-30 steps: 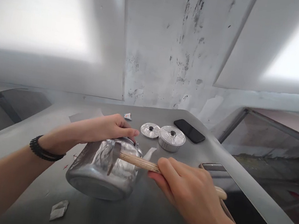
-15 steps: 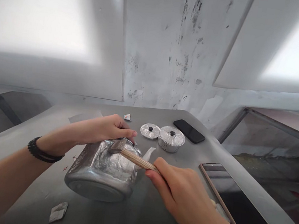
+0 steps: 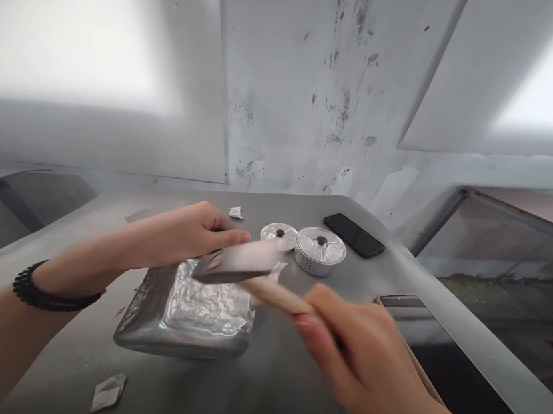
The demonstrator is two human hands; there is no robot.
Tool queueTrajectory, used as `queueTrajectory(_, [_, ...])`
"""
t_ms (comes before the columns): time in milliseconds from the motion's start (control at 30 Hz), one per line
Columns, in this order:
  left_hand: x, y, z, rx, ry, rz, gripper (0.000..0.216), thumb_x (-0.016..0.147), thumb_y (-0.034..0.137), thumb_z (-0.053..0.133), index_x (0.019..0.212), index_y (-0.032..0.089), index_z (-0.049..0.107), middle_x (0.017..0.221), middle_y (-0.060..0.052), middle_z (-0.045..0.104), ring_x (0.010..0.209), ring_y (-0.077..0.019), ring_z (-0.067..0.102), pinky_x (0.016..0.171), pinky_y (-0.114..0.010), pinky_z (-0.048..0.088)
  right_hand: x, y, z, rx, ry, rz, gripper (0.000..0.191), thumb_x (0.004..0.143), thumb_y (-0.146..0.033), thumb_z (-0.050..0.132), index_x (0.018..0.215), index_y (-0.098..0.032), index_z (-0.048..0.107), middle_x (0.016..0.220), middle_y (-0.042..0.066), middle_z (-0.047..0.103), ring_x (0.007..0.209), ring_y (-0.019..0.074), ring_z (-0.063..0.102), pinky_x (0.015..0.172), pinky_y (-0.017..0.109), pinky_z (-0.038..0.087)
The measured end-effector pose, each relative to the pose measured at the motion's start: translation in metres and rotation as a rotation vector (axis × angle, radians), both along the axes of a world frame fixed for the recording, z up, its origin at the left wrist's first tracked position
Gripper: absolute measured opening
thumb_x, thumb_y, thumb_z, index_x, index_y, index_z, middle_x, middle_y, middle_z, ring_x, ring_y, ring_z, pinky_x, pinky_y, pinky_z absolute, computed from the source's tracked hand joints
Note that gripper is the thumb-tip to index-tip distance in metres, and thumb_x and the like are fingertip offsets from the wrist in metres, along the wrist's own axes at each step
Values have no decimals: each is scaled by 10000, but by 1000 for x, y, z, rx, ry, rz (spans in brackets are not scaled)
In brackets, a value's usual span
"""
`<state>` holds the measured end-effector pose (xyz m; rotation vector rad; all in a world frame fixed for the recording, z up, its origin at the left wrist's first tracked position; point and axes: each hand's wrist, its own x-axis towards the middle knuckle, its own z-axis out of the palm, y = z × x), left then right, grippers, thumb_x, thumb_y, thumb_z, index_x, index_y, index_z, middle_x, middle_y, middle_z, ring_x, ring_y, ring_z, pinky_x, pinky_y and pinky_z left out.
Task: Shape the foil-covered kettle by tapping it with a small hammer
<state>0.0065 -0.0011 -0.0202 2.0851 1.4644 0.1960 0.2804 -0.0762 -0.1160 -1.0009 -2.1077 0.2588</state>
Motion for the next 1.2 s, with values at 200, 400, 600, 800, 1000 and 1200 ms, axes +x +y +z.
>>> queueTrajectory(200, [2,-2,-1,-9,8,37,579,928,757,497,729,219,576,605,30,275,506,-128,187,466,-331,142,-4,3,-1,37,-200,-39,417,1130,-427,432,758,-239,459,536,-91,428,417,82,379,462,266,271])
queueTrajectory(400, [1,-2,-3,5,-33,-40,515,951,644,545,671,225,442,634,30,284,533,-127,170,471,-329,161,0,3,2,-67,-15,-29,411,1149,-423,352,788,-249,443,583,-76,438,462,94,417,453,240,306])
queueTrajectory(600, [4,-3,0,-8,-37,1,567,967,733,451,819,237,681,581,46,243,495,-138,165,449,-323,165,-5,4,0,-46,-184,21,408,1139,-415,412,770,-240,414,559,-91,437,439,82,380,476,271,262])
queueTrajectory(800, [4,-5,0,-1,-63,-56,511,965,641,503,677,228,423,646,29,278,544,-134,162,466,-332,166,-1,2,-1,-110,-55,2,423,1147,-429,364,769,-244,410,581,-79,412,464,93,390,472,255,280])
queueTrajectory(1000, [4,-7,2,-8,-72,-59,510,976,647,484,704,233,364,655,33,264,558,-138,164,477,-335,175,-5,3,-2,-116,-101,0,416,1139,-423,403,766,-238,409,571,-87,391,459,90,346,489,274,252])
queueTrajectory(1200, [1,-2,-3,-8,-72,-55,528,948,676,510,687,230,406,652,33,261,549,-135,159,483,-339,165,4,5,-4,-162,-46,-1,438,1130,-467,374,759,-243,436,584,-60,424,476,111,383,484,274,268])
